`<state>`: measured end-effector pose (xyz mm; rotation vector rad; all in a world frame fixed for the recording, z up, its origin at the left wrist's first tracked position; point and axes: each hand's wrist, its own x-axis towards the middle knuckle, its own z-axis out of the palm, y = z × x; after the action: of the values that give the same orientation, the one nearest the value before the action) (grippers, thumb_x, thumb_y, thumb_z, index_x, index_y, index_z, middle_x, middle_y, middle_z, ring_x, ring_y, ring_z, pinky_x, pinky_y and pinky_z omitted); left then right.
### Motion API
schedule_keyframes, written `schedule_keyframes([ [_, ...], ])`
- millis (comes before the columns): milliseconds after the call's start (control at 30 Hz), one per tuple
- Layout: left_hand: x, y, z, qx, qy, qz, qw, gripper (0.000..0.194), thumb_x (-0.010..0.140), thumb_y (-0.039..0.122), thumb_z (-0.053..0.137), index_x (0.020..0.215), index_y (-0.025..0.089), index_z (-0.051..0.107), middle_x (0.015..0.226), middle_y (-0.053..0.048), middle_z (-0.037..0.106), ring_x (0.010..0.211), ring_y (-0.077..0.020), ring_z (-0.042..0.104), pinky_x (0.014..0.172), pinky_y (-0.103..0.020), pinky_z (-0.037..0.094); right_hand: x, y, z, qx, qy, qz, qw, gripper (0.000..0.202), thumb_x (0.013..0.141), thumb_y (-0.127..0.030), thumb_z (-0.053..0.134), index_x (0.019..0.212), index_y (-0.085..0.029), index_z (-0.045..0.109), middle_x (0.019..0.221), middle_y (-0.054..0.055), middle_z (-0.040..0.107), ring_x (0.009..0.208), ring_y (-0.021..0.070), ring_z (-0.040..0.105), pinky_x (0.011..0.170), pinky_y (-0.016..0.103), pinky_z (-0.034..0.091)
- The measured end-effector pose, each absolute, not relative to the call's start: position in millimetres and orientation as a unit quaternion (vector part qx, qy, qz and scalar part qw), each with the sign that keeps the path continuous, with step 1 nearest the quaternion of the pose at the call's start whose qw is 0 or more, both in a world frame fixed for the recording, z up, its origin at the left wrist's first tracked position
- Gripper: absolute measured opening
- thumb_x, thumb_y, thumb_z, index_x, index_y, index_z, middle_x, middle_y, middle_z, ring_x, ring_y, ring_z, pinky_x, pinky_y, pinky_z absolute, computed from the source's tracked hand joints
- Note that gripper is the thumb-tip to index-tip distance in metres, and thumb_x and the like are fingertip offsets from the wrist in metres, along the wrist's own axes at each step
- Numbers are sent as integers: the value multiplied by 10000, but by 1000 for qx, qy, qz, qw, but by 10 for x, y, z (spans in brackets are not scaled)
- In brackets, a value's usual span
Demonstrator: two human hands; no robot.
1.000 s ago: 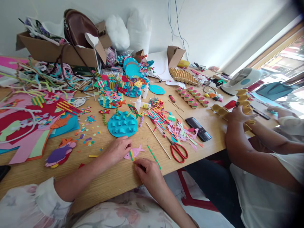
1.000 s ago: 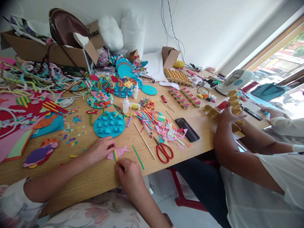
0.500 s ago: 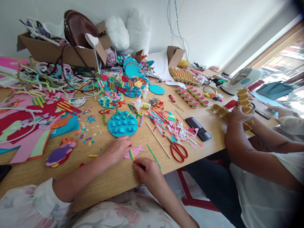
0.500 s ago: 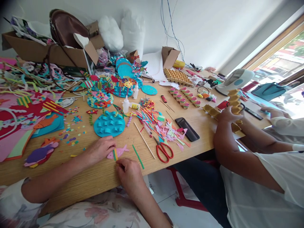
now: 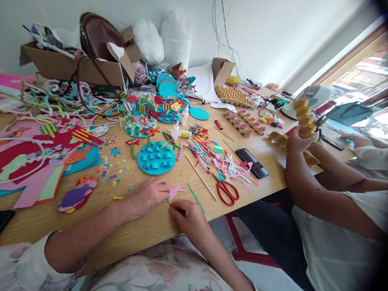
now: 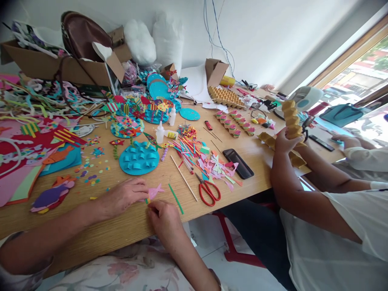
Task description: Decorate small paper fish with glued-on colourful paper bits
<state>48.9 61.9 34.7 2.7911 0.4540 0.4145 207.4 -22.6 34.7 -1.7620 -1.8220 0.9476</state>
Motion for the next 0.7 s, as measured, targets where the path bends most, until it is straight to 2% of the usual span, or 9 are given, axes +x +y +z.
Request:
schedule_keyframes([
  [567,385,586,330,985,117,104,73,190,879,199,483,1058,185,544,915,-12,612,949,-179,458,873,-328,345,2097,-235,323,-629,-664,343,215,229,722,-54,482,745,-163,682,668,7,651,606,112,540,581,192,370],
  [700,390,593,334,986,114,99,65,180,874,189,491,1044,177,548,894,-13,608,948,-183,463,878,-333,343,2097,-227,338,-629,-668,340,207,213,725,-64,485,718,-160,675,650,5,641,598,112,530,573,193,361],
])
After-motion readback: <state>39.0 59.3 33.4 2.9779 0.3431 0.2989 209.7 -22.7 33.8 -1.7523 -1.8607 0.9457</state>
